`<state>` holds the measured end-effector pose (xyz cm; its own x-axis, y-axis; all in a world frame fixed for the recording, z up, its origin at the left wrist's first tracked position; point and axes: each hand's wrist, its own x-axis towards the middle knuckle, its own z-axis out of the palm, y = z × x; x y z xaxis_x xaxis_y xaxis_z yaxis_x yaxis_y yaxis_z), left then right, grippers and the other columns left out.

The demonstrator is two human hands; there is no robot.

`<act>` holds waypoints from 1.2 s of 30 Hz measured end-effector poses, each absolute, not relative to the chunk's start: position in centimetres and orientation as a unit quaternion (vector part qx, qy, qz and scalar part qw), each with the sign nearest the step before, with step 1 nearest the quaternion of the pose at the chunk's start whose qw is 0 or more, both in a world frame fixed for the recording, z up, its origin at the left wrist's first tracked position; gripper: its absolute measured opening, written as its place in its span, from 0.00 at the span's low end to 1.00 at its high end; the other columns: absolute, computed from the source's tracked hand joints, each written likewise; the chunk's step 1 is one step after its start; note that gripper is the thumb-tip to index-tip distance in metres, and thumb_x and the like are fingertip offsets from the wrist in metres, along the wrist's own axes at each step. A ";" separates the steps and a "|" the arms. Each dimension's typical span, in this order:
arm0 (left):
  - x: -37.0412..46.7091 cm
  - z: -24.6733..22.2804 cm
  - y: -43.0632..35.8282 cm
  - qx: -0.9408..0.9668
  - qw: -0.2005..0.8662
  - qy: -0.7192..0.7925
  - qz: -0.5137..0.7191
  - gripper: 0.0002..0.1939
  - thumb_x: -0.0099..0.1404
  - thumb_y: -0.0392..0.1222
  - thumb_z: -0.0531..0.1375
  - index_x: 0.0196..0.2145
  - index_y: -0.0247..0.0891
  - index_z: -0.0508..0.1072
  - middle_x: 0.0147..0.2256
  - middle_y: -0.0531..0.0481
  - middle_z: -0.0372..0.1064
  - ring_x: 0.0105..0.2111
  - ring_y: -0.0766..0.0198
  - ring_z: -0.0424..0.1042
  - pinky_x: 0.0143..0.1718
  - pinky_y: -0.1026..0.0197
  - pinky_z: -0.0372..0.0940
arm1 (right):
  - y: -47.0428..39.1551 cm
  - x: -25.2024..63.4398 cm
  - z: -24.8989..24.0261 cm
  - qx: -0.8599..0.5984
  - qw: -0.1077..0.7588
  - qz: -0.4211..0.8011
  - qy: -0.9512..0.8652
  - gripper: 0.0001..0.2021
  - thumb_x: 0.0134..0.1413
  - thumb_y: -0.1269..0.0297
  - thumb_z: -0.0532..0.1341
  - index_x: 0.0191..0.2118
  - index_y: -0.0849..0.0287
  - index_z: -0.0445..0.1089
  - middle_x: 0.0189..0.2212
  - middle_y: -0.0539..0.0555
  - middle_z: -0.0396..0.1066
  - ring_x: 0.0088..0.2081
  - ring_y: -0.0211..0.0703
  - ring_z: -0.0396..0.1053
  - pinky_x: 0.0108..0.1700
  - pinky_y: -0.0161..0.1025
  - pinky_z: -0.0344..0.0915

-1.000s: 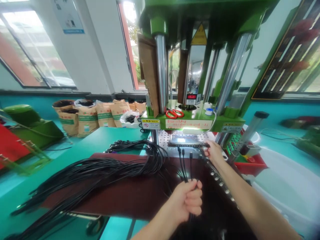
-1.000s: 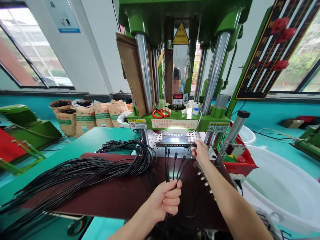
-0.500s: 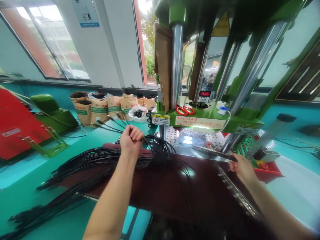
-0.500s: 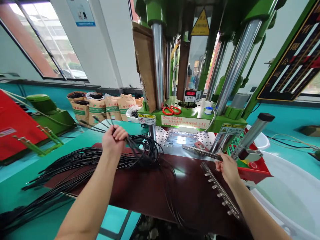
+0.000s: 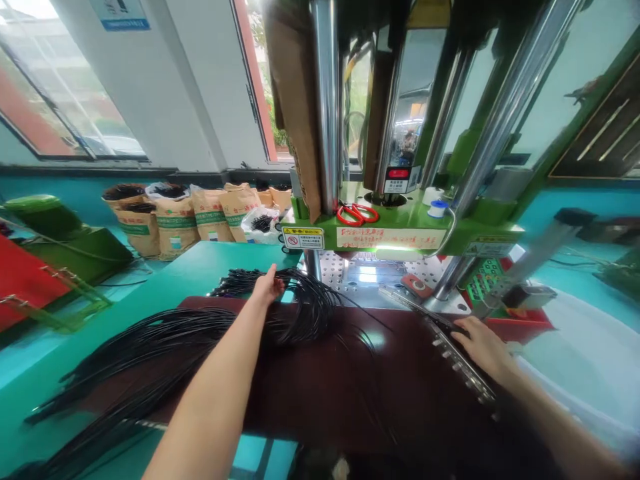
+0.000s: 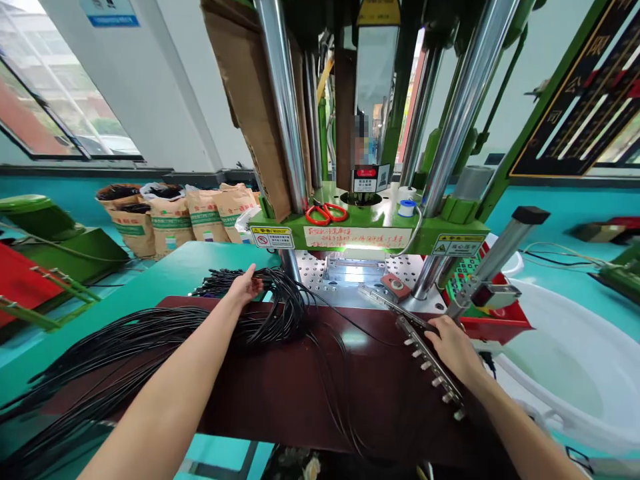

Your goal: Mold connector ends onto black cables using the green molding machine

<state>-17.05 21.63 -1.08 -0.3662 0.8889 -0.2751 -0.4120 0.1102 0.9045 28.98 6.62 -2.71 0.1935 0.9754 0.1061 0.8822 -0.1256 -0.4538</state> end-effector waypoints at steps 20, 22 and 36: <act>-3.0 3.4 8.7 0.828 0.251 0.304 0.398 0.04 0.53 0.34 0.58 0.24 0.42 0.69 0.28 0.45 0.65 0.41 0.50 0.62 0.53 0.46 0.39 | -3.3 28.0 2.9 -0.718 -0.074 0.178 -0.669 0.09 0.38 0.73 0.52 0.30 0.58 0.62 0.31 0.55 0.69 0.34 0.47 0.67 0.31 0.37 0.55; -2.7 2.3 8.6 0.850 0.264 0.276 0.363 0.07 0.55 0.34 0.56 0.21 0.42 0.67 0.23 0.46 0.61 0.33 0.53 0.62 0.49 0.47 0.45 | -2.3 28.2 3.5 -0.727 -0.072 0.183 -0.658 0.07 0.38 0.73 0.52 0.27 0.58 0.62 0.29 0.54 0.69 0.32 0.45 0.66 0.30 0.35 0.54; -3.8 1.9 8.4 0.942 0.166 0.289 0.050 0.16 0.56 0.48 0.57 0.39 0.37 0.68 0.38 0.46 0.64 0.39 0.58 0.62 0.38 0.59 0.57 | 10.9 23.6 4.9 -0.734 0.090 0.112 -0.664 0.13 0.39 0.77 0.53 0.32 0.57 0.68 0.33 0.50 0.71 0.38 0.42 0.66 0.34 0.33 0.55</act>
<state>-3.83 8.41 1.91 0.8285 0.5600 -0.0022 0.5269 -0.7782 0.3417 23.62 10.86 4.88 0.0945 0.9945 -0.0444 0.9542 -0.1032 -0.2808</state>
